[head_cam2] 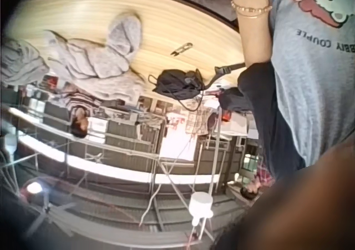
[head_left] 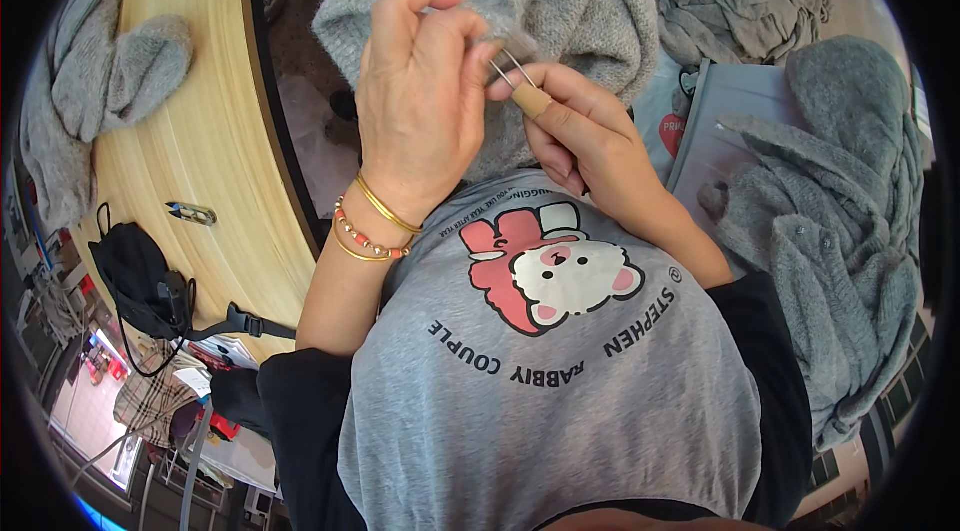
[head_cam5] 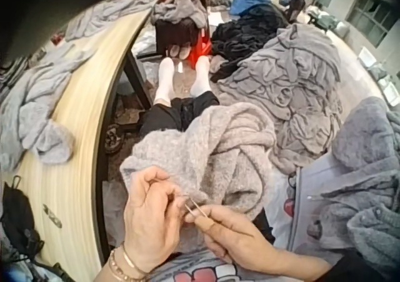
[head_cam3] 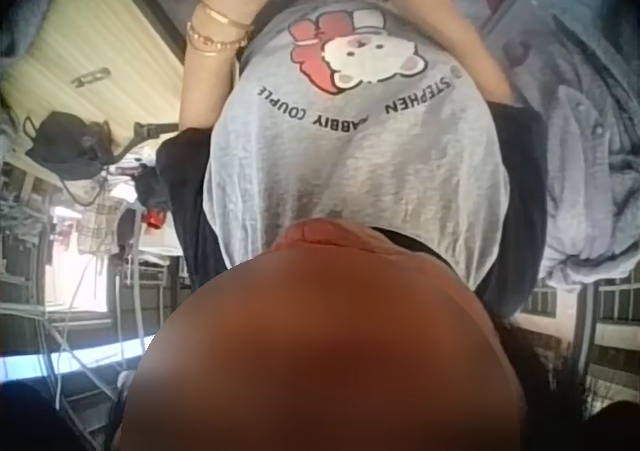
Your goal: Removing metal pins or clips from a grey garment using a hook tool.
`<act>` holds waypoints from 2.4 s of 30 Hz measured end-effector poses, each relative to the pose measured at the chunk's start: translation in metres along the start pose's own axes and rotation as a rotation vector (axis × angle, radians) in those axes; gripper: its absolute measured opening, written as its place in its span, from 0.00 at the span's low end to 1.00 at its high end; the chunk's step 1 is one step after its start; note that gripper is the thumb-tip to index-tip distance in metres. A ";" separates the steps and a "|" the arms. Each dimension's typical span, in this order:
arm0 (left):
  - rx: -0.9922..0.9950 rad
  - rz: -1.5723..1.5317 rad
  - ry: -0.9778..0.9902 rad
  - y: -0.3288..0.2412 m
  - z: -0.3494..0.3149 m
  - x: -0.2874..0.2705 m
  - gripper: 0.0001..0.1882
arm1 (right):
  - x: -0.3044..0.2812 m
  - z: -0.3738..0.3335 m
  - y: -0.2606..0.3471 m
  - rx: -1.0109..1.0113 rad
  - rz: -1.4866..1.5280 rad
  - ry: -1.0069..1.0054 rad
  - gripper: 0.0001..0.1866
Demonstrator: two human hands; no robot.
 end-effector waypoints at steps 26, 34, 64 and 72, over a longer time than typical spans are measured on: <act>0.057 0.043 0.084 0.016 0.017 0.000 0.04 | -0.012 0.010 -0.021 -0.420 -0.697 -0.124 0.20; 0.023 -0.086 0.099 0.027 0.018 0.000 0.04 | -0.019 0.009 -0.001 0.301 0.951 0.302 0.20; -0.249 -0.573 0.533 0.049 0.025 -0.024 0.08 | -0.007 -0.002 0.006 -0.086 -0.192 0.042 0.17; 0.079 -0.136 0.326 0.028 0.029 -0.015 0.09 | -0.013 -0.001 0.008 0.172 0.270 0.110 0.19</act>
Point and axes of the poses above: each hand's wrist, its own z-axis towards the middle knuckle, its own x-axis out of the palm, y = z × x, the point moved 1 cm from there along z, towards the middle knuckle, and after that the axes turned 5 degrees about -x, right-handed, at the moved point
